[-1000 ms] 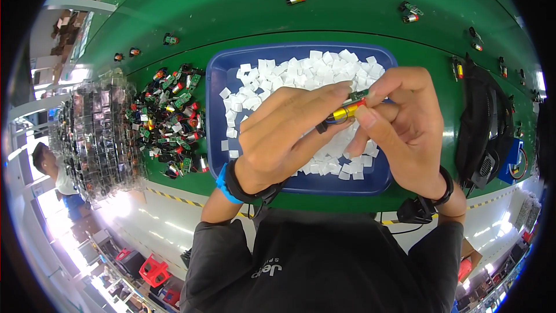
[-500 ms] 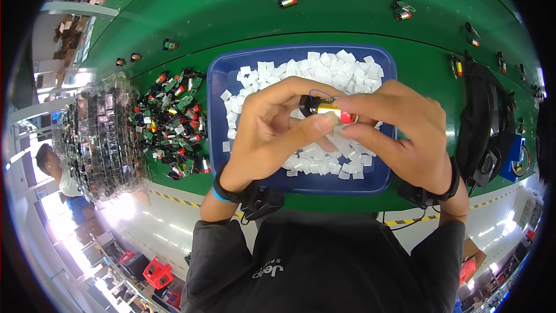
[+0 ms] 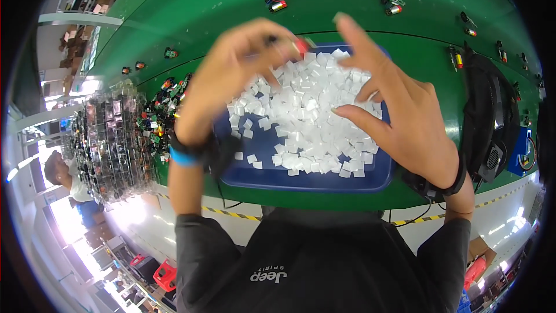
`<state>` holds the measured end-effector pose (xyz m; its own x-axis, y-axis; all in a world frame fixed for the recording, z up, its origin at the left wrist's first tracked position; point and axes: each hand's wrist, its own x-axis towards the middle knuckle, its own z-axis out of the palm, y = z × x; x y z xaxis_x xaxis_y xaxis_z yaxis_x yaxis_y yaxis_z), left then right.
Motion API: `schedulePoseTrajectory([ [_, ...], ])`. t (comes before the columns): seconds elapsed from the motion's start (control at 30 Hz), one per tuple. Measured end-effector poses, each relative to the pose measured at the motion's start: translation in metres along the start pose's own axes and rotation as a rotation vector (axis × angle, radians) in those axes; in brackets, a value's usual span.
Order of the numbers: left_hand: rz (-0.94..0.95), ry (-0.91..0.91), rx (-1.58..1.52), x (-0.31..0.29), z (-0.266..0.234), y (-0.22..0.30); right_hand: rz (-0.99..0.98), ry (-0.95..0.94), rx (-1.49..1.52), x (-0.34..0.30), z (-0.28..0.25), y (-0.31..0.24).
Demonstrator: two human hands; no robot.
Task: The person picks up a battery and circuit board assembly, peels a white adhesive square from a tray, and presses it onto the assembly. This process is repeated for several units, which are then placed on the green work surface.
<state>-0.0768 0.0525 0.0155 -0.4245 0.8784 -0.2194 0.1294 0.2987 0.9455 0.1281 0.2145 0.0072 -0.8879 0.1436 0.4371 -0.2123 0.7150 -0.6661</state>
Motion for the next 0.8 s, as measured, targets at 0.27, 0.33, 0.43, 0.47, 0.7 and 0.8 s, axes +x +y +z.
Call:
schedulePoseTrajectory([
  [0.27, 0.286, 0.314, 1.197, 0.108, -0.134, -0.105, 0.072, -0.231, -0.142, 0.001, -0.011, -0.011],
  [0.33, 0.652, 0.433, 1.362, 0.114, -0.119, -0.1, 0.083, -0.32, -0.173, -0.001, -0.014, -0.011],
  [0.43, 0.649, 0.225, 1.201, 0.121, -0.081, -0.08, 0.05, -0.325, -0.227, -0.005, -0.016, -0.009],
  [0.47, 0.645, 0.234, 1.203, 0.122, -0.076, -0.074, 0.027, -0.328, -0.25, -0.006, -0.016, -0.01],
  [0.7, 0.105, 0.187, 0.91, 0.098, -0.067, -0.033, 0.051, -0.284, -0.131, -0.002, -0.017, -0.003],
  [0.8, 0.143, 0.175, 0.178, 0.057, -0.029, -0.011, 0.191, -0.299, 0.057, 0.001, -0.018, -0.002],
])
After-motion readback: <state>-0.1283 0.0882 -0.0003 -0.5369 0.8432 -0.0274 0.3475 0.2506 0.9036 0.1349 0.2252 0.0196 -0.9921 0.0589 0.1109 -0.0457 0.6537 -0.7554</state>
